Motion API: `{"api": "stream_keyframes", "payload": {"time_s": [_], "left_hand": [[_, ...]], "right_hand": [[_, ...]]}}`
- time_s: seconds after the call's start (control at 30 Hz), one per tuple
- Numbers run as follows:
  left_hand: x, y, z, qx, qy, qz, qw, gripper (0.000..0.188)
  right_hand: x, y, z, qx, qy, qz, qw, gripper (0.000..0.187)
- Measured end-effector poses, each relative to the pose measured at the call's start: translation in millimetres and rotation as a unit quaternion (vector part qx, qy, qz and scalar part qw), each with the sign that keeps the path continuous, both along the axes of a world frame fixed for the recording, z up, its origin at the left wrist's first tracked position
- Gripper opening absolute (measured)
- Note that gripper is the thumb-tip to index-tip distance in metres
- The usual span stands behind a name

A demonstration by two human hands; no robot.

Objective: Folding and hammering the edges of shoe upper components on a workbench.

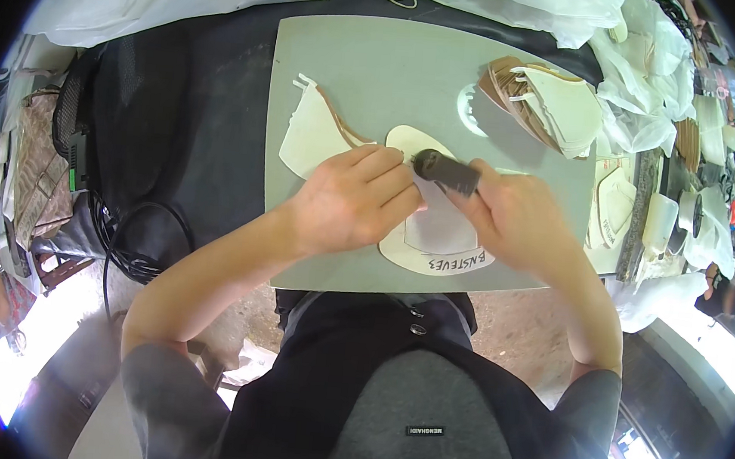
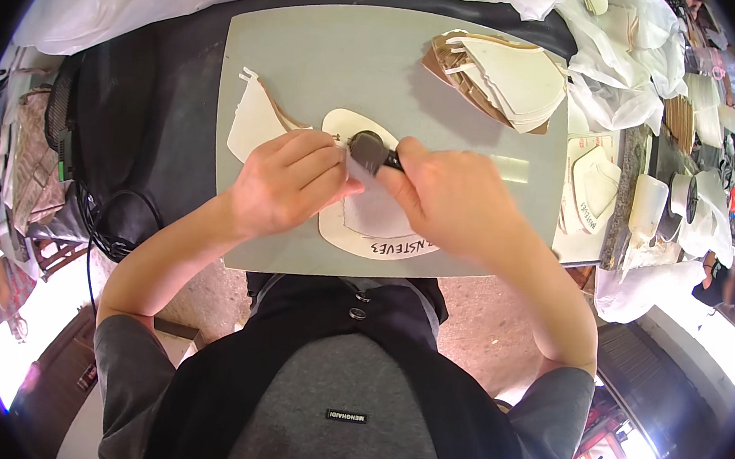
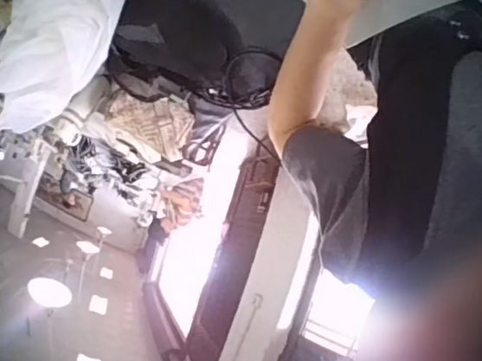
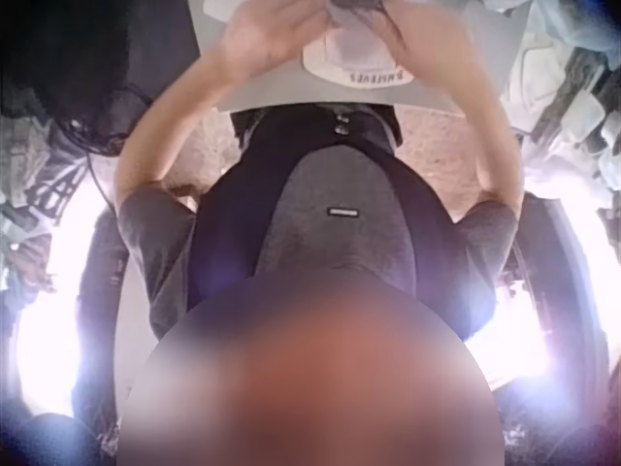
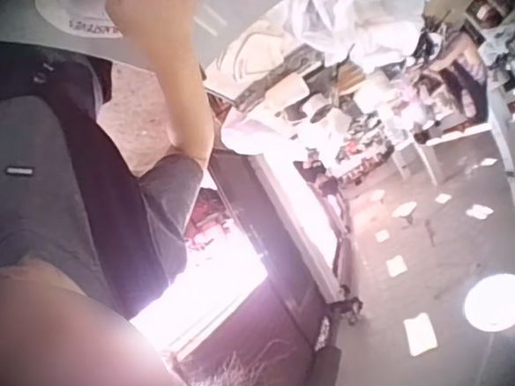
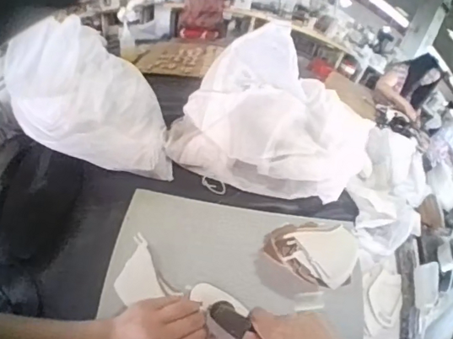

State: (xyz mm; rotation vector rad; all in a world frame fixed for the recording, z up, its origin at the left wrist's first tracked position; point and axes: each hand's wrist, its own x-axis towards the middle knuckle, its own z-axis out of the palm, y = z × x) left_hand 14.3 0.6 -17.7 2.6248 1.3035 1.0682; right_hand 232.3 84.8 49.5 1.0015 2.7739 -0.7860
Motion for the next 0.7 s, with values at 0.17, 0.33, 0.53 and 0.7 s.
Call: {"api": "stream_keyframes", "payload": {"time_s": [0.17,0.33,0.53,0.7], "left_hand": [[0.2,1.6,-0.6,0.010,-0.016,0.000,1.000,0.032],[-1.0,1.9,-1.6,-0.012,-0.012,0.003,1.000,0.033],[1.1,5.3,-4.6,-0.003,-0.041,-0.026,0.999,0.032],[-1.4,3.9,-5.1,-0.038,-0.034,-0.021,0.998,0.033]], "right_hand": [[-0.2,1.9,9.5,0.000,0.008,-0.015,1.000,0.034],[5.8,6.1,3.6,-0.013,-0.015,0.012,1.000,0.032],[59.9,-31.2,31.1,-0.053,0.203,-0.165,0.964,0.017],[66.2,-35.0,17.4,-0.033,-0.083,-0.086,0.992,0.015]]}}
